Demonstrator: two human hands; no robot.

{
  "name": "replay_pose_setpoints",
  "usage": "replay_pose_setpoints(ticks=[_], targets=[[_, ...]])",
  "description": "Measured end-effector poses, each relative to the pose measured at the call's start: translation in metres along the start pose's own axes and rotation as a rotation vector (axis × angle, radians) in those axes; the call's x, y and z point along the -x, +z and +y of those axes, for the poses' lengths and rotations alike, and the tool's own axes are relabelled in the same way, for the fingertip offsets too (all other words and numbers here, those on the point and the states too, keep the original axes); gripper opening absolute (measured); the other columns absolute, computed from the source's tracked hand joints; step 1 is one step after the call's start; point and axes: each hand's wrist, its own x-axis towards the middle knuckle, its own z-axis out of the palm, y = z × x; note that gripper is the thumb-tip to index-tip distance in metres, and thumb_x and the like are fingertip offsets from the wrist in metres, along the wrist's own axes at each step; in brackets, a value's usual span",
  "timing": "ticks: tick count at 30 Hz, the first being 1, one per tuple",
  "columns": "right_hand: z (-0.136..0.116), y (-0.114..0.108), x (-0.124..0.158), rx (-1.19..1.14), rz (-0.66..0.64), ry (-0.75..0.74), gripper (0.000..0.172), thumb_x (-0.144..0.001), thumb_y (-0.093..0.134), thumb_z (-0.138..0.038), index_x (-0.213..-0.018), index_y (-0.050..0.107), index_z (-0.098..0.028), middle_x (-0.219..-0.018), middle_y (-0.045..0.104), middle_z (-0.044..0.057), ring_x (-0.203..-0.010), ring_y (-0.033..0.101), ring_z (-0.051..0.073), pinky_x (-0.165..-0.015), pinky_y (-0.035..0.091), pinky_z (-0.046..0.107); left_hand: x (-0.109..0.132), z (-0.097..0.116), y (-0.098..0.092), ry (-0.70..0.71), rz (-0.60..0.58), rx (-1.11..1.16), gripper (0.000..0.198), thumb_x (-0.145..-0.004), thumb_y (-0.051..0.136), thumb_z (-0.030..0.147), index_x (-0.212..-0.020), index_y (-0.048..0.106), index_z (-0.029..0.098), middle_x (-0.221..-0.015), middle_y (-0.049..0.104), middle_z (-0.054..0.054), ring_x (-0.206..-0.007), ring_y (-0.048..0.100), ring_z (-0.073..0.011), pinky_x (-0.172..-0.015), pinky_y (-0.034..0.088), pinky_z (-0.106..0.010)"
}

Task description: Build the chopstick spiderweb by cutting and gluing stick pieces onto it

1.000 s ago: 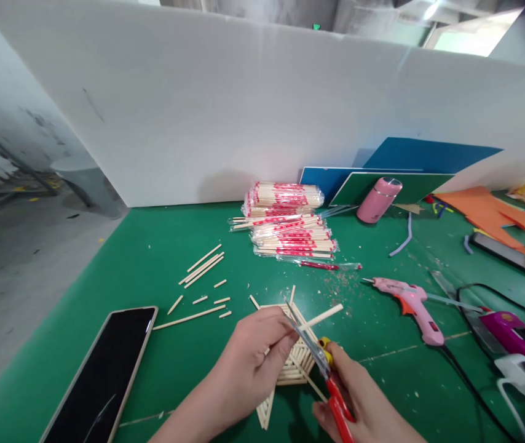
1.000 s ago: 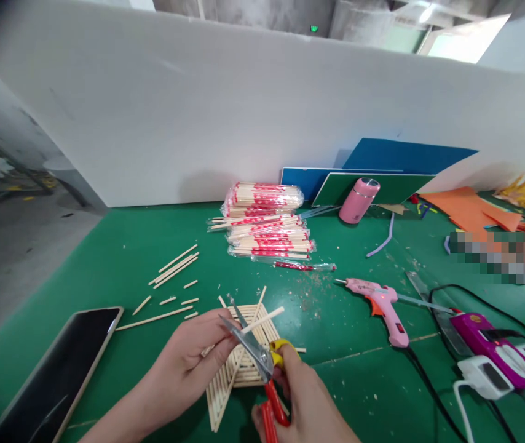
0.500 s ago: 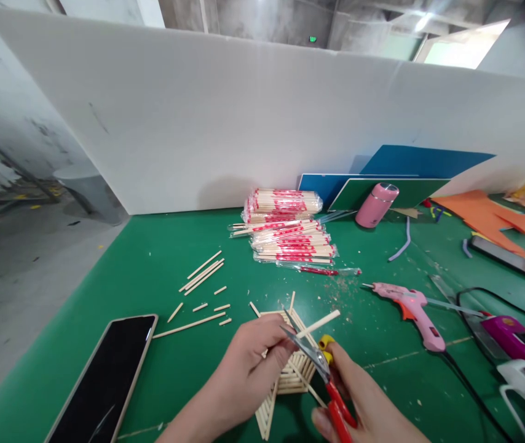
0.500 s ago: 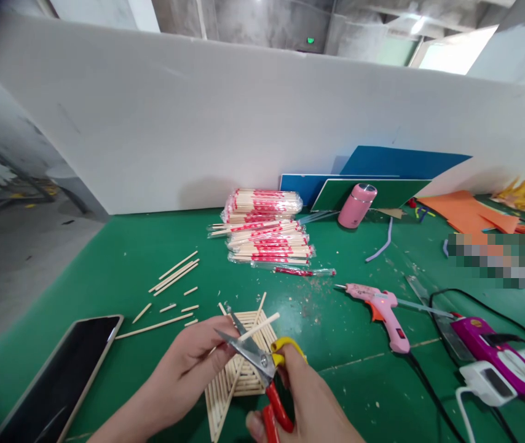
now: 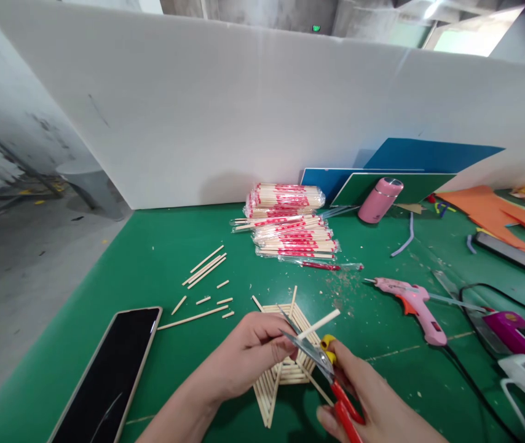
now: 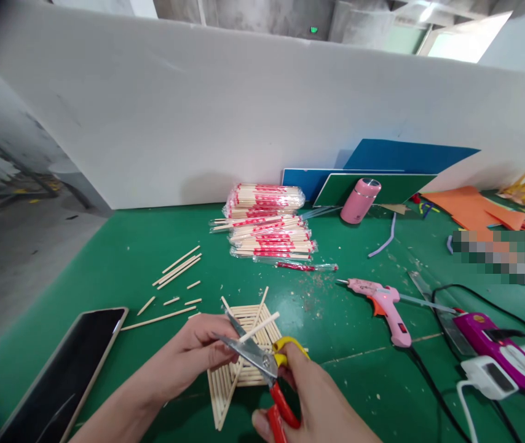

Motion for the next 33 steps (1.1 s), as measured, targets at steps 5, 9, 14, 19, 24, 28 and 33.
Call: replay_pose_setpoints(ticks=[5, 9, 14, 19, 24, 28, 33], targets=[[0.026, 0.016, -0.006, -0.043, 0.099, -0.041, 0.038, -0.058, 0.064, -0.029, -0.093, 0.05, -0.02, -0.07, 0.056, -0.002, -0.058, 0.05, 0.012, -0.053, 0.042, 0.02, 0.001, -0.006, -0.001, -0.045, -0.036, 0.094, 0.016, -0.077, 0.054, 0.023, -0.067, 0.062, 0.013, -0.061, 0.051, 0.002, -0.055, 0.043, -0.0061, -0.051, 0.032, -0.017], [0.037, 0.026, -0.012, -0.097, 0.127, -0.042, 0.045, -0.061, 0.059, -0.028, -0.103, 0.044, -0.019, -0.071, 0.055, -0.001, -0.061, 0.054, 0.013, -0.055, 0.044, 0.021, 0.001, -0.005, 0.003, -0.033, -0.009, 0.033, 0.017, -0.079, 0.05, 0.023, -0.068, 0.059, 0.013, -0.063, 0.051, 0.002, -0.057, 0.044, -0.0068, -0.052, 0.033, -0.018], [0.02, 0.016, -0.01, -0.09, 0.069, -0.063, 0.036, -0.065, 0.055, -0.024, -0.098, 0.042, -0.018, -0.076, 0.054, 0.0, -0.069, 0.055, 0.013, -0.06, 0.045, 0.02, 0.002, 0.0, 0.016, 0.134, 0.182, -0.372, 0.022, -0.085, 0.038, 0.021, -0.073, 0.055, 0.015, -0.071, 0.054, -0.003, -0.067, 0.048, -0.012, -0.062, 0.039, -0.024], [0.017, 0.014, -0.004, -0.106, 0.097, -0.008, 0.047, -0.066, 0.059, -0.032, -0.108, 0.042, -0.021, -0.078, 0.055, 0.0, -0.064, 0.051, 0.012, -0.059, 0.045, 0.022, 0.004, -0.004, 0.02, 0.41, 0.242, -0.73, 0.018, -0.084, 0.035, 0.012, -0.077, 0.051, 0.016, -0.077, 0.054, -0.005, -0.073, 0.048, -0.0144, -0.067, 0.041, -0.026], [0.021, 0.015, 0.005, -0.179, 0.067, 0.022, 0.053, -0.067, 0.058, -0.042, -0.115, 0.044, -0.023, -0.085, 0.057, 0.003, -0.067, 0.053, 0.015, -0.062, 0.046, 0.024, 0.005, -0.005, 0.017, 0.409, 0.144, -0.778, 0.017, -0.083, 0.036, 0.009, -0.077, 0.05, 0.016, -0.079, 0.054, -0.004, -0.074, 0.048, -0.0135, -0.067, 0.039, -0.024], [0.017, 0.009, 0.006, -0.165, 0.023, 0.028, 0.049, -0.067, 0.059, -0.04, -0.111, 0.05, -0.021, -0.084, 0.059, 0.003, -0.069, 0.053, 0.015, -0.06, 0.046, 0.022, 0.005, -0.005, 0.017, 0.38, 0.117, -0.751, 0.016, -0.083, 0.036, 0.009, -0.078, 0.049, 0.016, -0.081, 0.054, -0.005, -0.075, 0.047, -0.0136, -0.068, 0.039, -0.025], [0.02, 0.006, 0.006, -0.106, 0.065, -0.007, 0.047, -0.064, 0.062, -0.036, -0.107, 0.054, -0.019, -0.081, 0.061, 0.003, -0.071, 0.053, 0.016, -0.06, 0.046, 0.022, 0.006, -0.005, 0.017, 0.369, 0.124, -0.775, 0.017, -0.084, 0.035, 0.011, -0.074, 0.048, 0.016, -0.077, 0.053, -0.005, -0.071, 0.046, -0.0137, -0.064, 0.038, -0.025]])
